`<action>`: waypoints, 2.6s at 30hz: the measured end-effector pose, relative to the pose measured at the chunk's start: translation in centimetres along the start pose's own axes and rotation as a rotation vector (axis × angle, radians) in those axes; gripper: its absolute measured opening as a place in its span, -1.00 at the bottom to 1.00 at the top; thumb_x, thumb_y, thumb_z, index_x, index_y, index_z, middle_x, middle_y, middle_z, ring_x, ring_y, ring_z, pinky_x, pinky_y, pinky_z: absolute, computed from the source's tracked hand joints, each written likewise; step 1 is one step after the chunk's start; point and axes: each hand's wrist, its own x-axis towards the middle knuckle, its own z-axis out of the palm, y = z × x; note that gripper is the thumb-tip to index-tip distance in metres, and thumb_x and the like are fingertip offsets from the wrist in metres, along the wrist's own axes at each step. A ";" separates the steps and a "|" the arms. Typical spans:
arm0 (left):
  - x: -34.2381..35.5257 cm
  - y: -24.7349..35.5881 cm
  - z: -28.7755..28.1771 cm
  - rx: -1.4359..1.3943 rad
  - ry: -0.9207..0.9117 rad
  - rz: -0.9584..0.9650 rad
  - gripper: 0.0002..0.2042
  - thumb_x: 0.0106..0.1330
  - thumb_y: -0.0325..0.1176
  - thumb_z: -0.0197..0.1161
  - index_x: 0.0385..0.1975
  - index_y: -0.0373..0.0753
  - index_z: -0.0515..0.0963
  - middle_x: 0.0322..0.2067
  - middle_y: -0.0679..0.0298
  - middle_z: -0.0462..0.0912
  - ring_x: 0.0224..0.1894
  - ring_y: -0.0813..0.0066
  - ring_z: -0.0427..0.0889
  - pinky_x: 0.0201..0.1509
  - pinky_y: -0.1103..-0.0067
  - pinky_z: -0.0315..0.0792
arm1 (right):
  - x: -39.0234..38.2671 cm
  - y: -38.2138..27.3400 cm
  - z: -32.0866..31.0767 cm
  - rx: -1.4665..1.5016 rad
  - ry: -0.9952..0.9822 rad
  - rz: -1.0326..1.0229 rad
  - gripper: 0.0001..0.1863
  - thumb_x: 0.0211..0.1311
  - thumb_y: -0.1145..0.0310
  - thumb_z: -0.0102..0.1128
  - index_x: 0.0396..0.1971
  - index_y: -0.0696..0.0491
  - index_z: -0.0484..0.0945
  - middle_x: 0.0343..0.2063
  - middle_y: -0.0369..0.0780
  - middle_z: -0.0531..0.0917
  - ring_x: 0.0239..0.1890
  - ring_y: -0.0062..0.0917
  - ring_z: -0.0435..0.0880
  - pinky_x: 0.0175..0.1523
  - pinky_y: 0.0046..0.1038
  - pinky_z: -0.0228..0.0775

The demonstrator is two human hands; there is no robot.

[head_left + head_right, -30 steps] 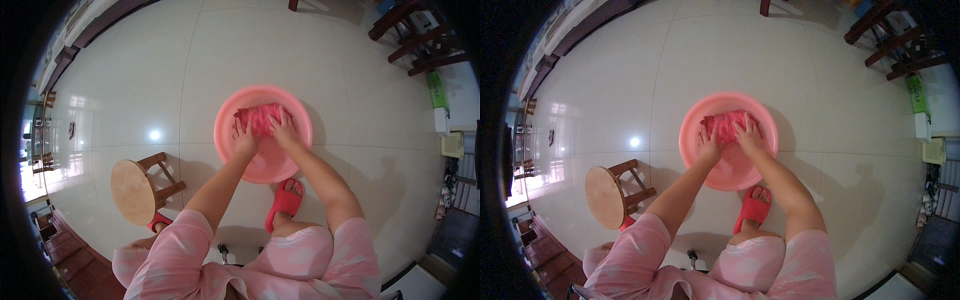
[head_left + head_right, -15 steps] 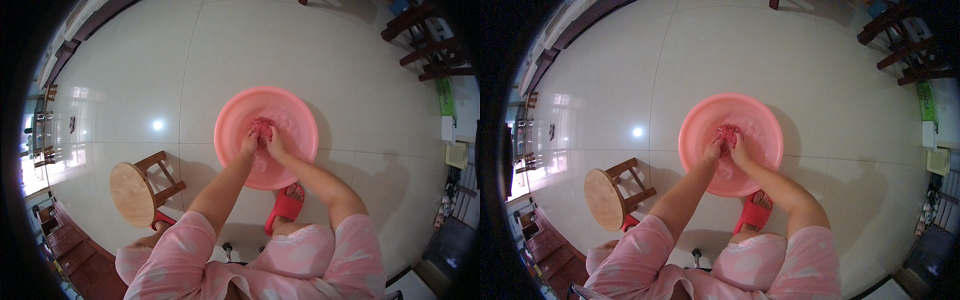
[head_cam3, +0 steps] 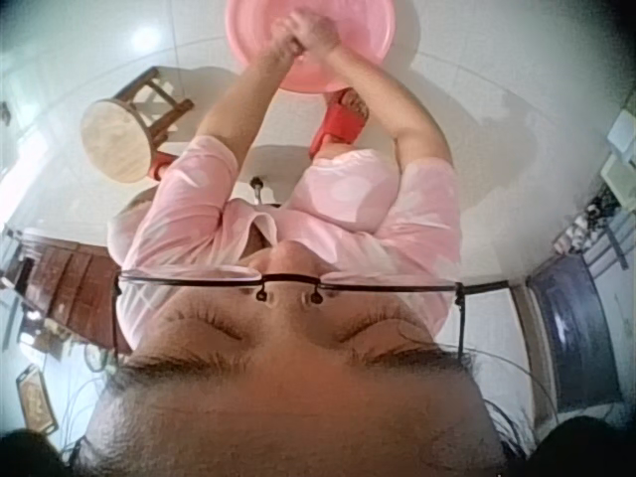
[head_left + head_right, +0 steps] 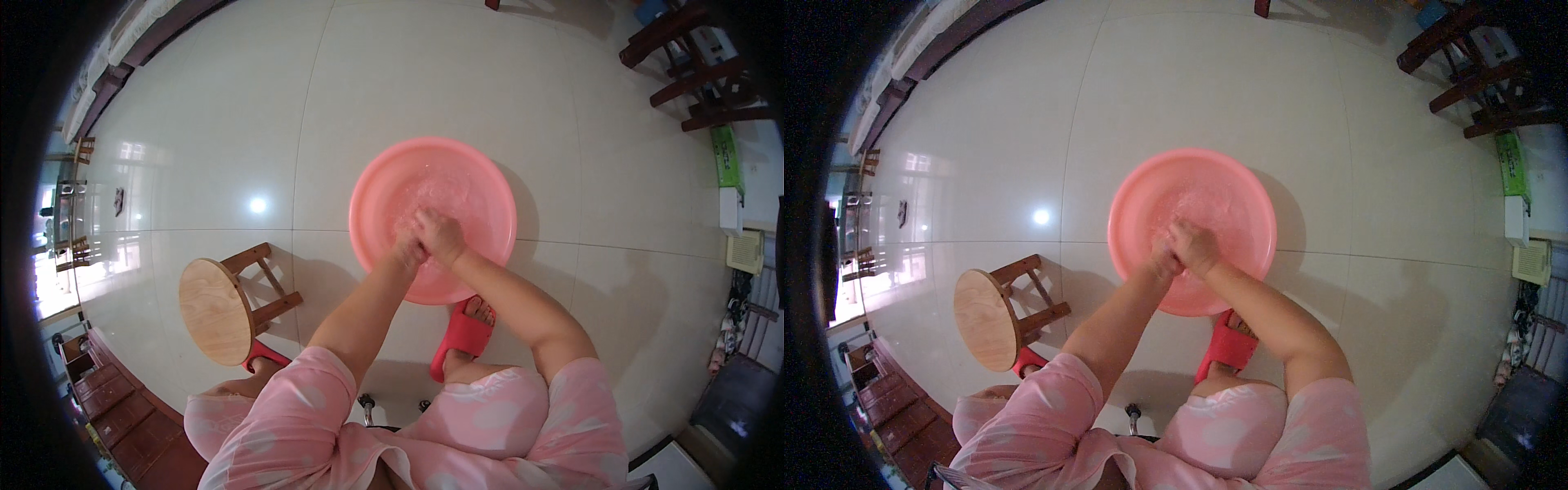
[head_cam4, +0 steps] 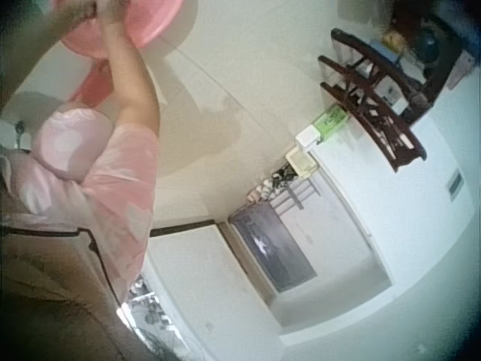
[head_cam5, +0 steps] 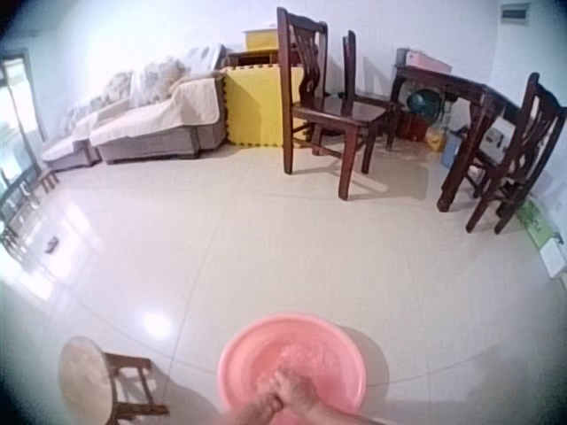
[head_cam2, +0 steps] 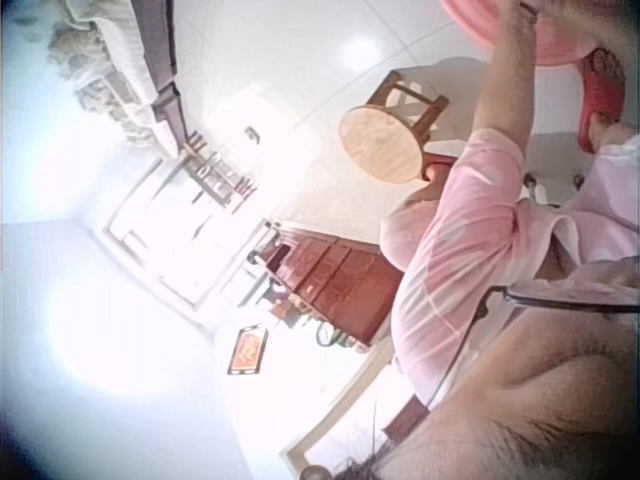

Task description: The person sits on the floor and wipes the tiles using a pink cloth by hand, then moves to a pink basin and rinses the cloth in water.

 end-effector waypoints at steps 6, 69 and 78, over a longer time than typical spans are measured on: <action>3.8 -0.4 -3.1 0.175 -0.038 0.245 -0.64 0.41 -0.11 -0.17 -0.06 -0.23 0.41 -0.21 0.22 0.50 -0.26 0.39 0.51 -0.21 0.48 0.45 | 0.5 6.3 -0.1 0.074 0.026 0.246 -0.80 0.18 0.38 0.03 -0.21 0.10 0.46 -0.13 -0.01 0.48 -0.12 -0.08 0.50 -0.09 -0.21 0.38; 4.3 2.7 -6.2 -0.171 -0.416 -0.004 -0.78 0.24 -0.27 0.21 -0.17 -0.13 0.44 -0.34 0.33 0.51 -0.33 0.53 0.49 -0.22 0.62 0.46 | 0.1 -4.6 0.5 0.277 -0.182 0.069 -0.78 0.09 0.30 0.20 -0.49 0.13 0.41 -0.54 -0.17 0.51 -0.48 -0.33 0.51 -0.34 -0.37 0.37; 1.1 -0.4 -0.8 -0.026 -0.108 0.089 -0.59 0.40 0.00 -0.17 -0.18 -0.23 0.45 -0.28 0.23 0.53 -0.28 0.40 0.50 -0.15 0.47 0.41 | 1.6 3.9 -0.6 -0.074 -0.207 0.327 -0.82 0.11 0.31 0.14 -0.35 0.09 0.46 -0.34 -0.12 0.56 -0.28 -0.18 0.56 -0.19 -0.21 0.41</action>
